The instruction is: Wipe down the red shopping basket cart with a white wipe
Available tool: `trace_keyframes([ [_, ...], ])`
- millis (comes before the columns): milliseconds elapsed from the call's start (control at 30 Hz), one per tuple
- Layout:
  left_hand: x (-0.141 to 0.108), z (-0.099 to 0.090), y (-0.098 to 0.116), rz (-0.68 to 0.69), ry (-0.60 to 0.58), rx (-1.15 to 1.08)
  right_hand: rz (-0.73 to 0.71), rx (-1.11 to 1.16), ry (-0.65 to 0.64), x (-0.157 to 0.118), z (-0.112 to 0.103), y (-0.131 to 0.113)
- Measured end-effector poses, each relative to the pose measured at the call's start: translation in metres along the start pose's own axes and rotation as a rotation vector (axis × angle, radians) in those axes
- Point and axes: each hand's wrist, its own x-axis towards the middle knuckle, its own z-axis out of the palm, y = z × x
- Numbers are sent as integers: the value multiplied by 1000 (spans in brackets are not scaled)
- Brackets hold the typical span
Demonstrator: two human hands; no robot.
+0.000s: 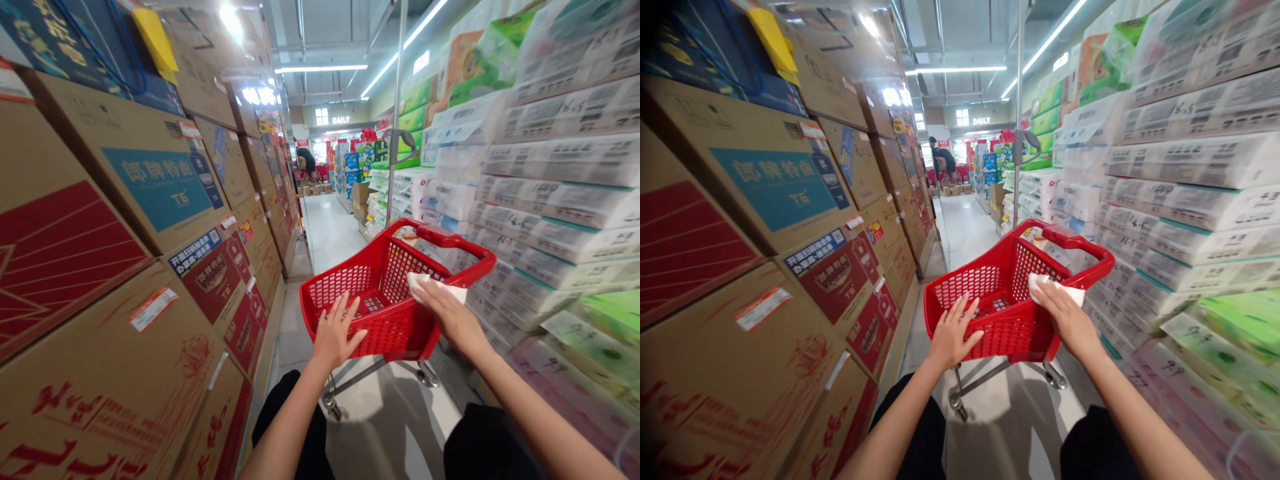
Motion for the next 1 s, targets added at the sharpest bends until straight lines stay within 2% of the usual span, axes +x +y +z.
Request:
trace_keyframes([
  [67, 2, 1, 0, 4, 1, -7, 35, -54, 38, -1, -7, 19],
  [133, 4, 3, 3, 10, -3, -9, 54, -78, 72, -2, -3, 16],
  [200, 6, 4, 7, 18, -12, -5, 46, -61, 85, -1, 10, -5],
  [300, 7, 4, 10, 30, -28, 4, -34, 23, 36, -1, 29, -45],
  [367, 6, 3, 11, 48, -38, 4, -95, 63, -3, 0, 33, -56],
  [467, 3, 0, 9, 107, -57, 1, -108, 41, -24, -1, 26, -36],
  [567, 0, -1, 9, 163, -79, -1, 13, -36, 41, -3, 14, 1],
  [633, -1, 0, 12, 175, -84, 0, 80, -73, 92, -6, 13, 9],
  [700, 0, 1, 16, 177, -78, 3, 90, -83, 111, -9, 18, -3],
  [867, 1, 5, 22, 170, -51, 15, -18, -1, 34, -10, 41, -77],
  [933, 0, 4, 21, 171, -56, 16, -77, 27, -9, -8, 41, -85],
  [1000, -1, 3, 21, 166, -66, 12, -124, 22, -41, -6, 34, -69],
])
